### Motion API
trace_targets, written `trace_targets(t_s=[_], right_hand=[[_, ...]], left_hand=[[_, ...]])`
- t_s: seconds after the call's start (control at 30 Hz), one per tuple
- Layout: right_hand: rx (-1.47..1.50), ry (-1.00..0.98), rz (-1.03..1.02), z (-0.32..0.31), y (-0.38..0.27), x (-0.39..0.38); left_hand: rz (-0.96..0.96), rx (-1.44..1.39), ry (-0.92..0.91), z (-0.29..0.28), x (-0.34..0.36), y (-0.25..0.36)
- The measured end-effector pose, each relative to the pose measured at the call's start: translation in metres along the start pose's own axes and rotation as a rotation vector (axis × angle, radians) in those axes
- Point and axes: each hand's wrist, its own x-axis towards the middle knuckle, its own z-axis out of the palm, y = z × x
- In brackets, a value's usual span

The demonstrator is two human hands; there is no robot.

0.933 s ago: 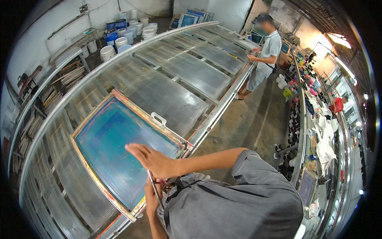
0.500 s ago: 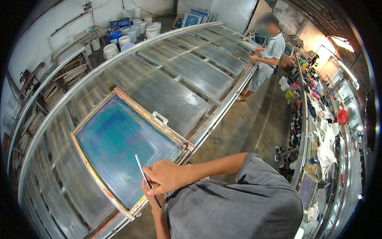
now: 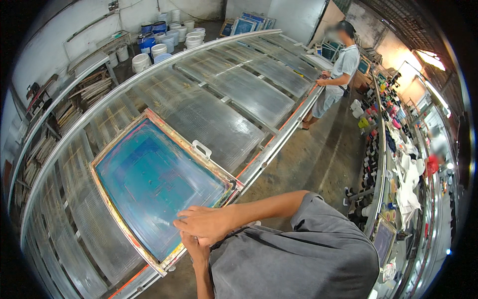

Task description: The person applies masking tape to the edges of a wooden frame on a conveyor belt, smoothing it down to create a border. They then pick up a second frame containing a mesh screen and use a metal tool to scrape or clean the edges of the frame.

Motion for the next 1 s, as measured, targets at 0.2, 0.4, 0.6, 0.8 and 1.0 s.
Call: trace_targets(t_s=[0.2,0.4,0.6,0.8,1.0], right_hand=[[-0.312,-0.071,-0.198,-0.007,0.0,0.01],[-0.367,0.23,0.1,0.036,-0.042,0.017],[0.588,0.044,-0.234,0.017,0.02,0.021],[0.639,0.51,0.318,0.016,-0.016,0.018],[0.091,-0.31,0.095,-0.033,-0.005,-0.01]], left_hand=[[-0.383,-0.149,-0.178,-0.012,0.011,0.03],[-0.194,-0.225,0.007,-0.018,0.007,0.008],[-0.068,-0.145,0.089,0.003,0.004,0.014],[-0.144,0.049,0.047,0.007,0.008,0.009],[-0.116,-0.083,0.184,0.019,0.005,0.02]])
